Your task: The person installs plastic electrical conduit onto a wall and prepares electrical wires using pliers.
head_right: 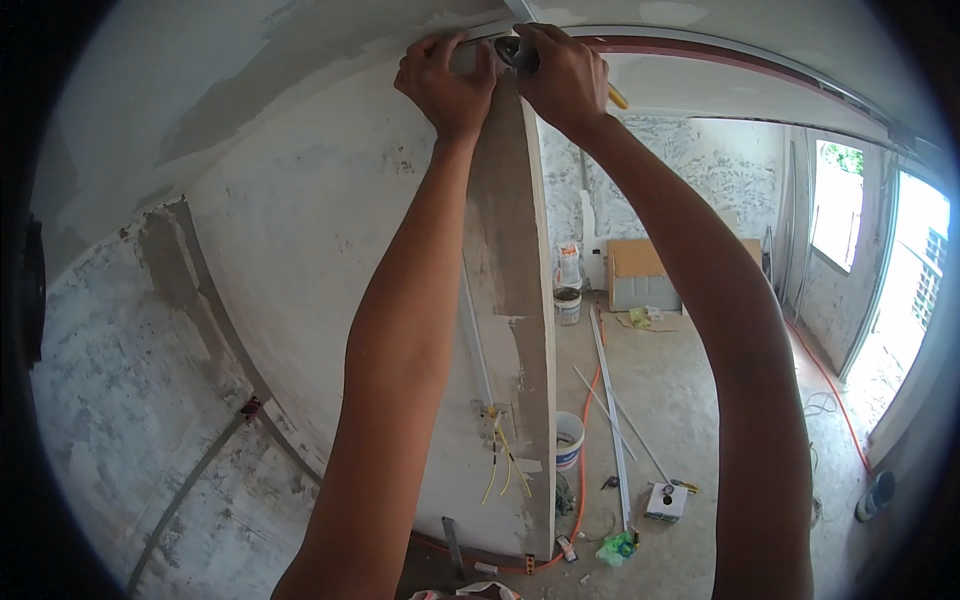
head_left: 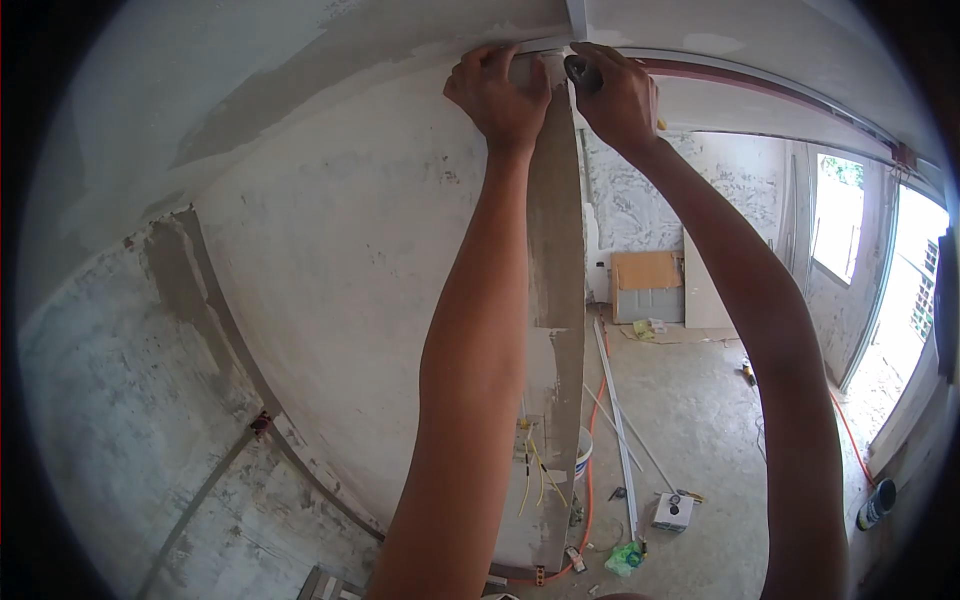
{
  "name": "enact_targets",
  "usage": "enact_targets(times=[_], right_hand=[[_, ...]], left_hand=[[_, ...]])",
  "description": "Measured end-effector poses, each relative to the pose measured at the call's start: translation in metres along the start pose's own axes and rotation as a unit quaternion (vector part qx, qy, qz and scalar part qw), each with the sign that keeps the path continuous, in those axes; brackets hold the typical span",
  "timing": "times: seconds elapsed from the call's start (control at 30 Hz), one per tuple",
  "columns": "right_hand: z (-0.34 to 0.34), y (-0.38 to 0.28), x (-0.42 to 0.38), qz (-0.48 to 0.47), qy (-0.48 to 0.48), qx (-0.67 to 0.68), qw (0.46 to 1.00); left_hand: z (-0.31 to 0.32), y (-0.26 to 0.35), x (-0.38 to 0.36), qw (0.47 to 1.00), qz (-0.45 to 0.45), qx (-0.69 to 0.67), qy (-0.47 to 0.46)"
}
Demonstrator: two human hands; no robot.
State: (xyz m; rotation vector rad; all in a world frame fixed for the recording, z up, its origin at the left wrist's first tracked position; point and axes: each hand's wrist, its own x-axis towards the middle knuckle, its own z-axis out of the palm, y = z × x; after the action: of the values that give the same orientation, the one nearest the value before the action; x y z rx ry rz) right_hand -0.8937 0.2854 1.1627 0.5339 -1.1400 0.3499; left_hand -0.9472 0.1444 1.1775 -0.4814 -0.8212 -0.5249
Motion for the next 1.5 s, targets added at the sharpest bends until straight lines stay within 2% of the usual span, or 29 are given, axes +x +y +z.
enact_targets(times=[0.07, 0.27, 0.37, 0.47, 0.57, 0.67, 0.77, 0.87, 0.97, 1.07, 1.13, 1.23, 1.3, 1.4, 1.5], right_hand=[[0.005, -0.003, 0.0, 0.018, 0.026, 0.019, 0.999], [0.0, -0.017, 0.006, 0.134, 0.025, 0.107, 0.985], [-0.003, -0.017, 0.011, 0.228, -0.049, 0.066, 0.97], [-0.004, -0.022, 0.012, 0.257, -0.01, 0.142, 0.956], [0.006, -0.015, 0.015, 0.29, 0.043, 0.16, 0.943], [0.009, -0.012, 0.019, 0.34, 0.037, 0.194, 0.919], [-0.001, -0.02, 0.02, 0.346, 0.054, 0.177, 0.92], [-0.02, -0.018, 0.02, 0.326, 0.028, 0.21, 0.921], [-0.035, -0.01, 0.016, 0.277, 0.003, 0.206, 0.938], [-0.063, -0.008, 0.01, 0.216, -0.09, 0.169, 0.958], [-0.084, -0.004, 0.001, 0.187, -0.183, 0.117, 0.958], [-0.133, -0.029, -0.016, 0.094, -0.218, 0.085, 0.968], [-0.158, -0.031, -0.039, -0.017, -0.24, 0.073, 0.968], [-0.192, -0.049, -0.065, -0.054, -0.263, 0.048, 0.962], [-0.198, -0.069, -0.074, -0.059, -0.21, 0.026, 0.976]], left_hand=[[0.0, 0.0, 0.001, 1.0, -0.001, -0.005, 0.003], [0.0, -0.001, 0.002, 1.0, 0.015, -0.009, 0.011], [-0.002, -0.002, 0.001, 1.0, 0.004, -0.015, -0.005], [-0.004, 0.0, 0.002, 1.0, 0.004, -0.028, 0.0], [-0.004, 0.0, 0.003, 0.999, 0.016, -0.035, -0.005], [-0.005, 0.0, 0.003, 0.999, 0.033, -0.024, -0.006], [-0.005, 0.003, 0.005, 0.997, 0.065, -0.036, 0.001], [-0.01, 0.011, 0.007, 0.988, 0.146, -0.022, -0.042], [-0.014, 0.015, 0.01, 0.98, 0.188, -0.037, -0.06], [-0.021, 0.018, 0.009, 0.966, 0.23, -0.065, -0.096], [-0.039, 0.028, -0.005, 0.964, 0.203, -0.095, -0.141], [-0.095, 0.069, -0.029, 0.955, 0.181, -0.128, -0.196], [-0.132, 0.098, -0.041, 0.951, 0.136, -0.117, -0.253], [-0.179, 0.131, -0.049, 0.936, 0.098, -0.088, -0.326], [-0.199, 0.154, -0.047, 0.935, 0.027, -0.067, -0.348]])
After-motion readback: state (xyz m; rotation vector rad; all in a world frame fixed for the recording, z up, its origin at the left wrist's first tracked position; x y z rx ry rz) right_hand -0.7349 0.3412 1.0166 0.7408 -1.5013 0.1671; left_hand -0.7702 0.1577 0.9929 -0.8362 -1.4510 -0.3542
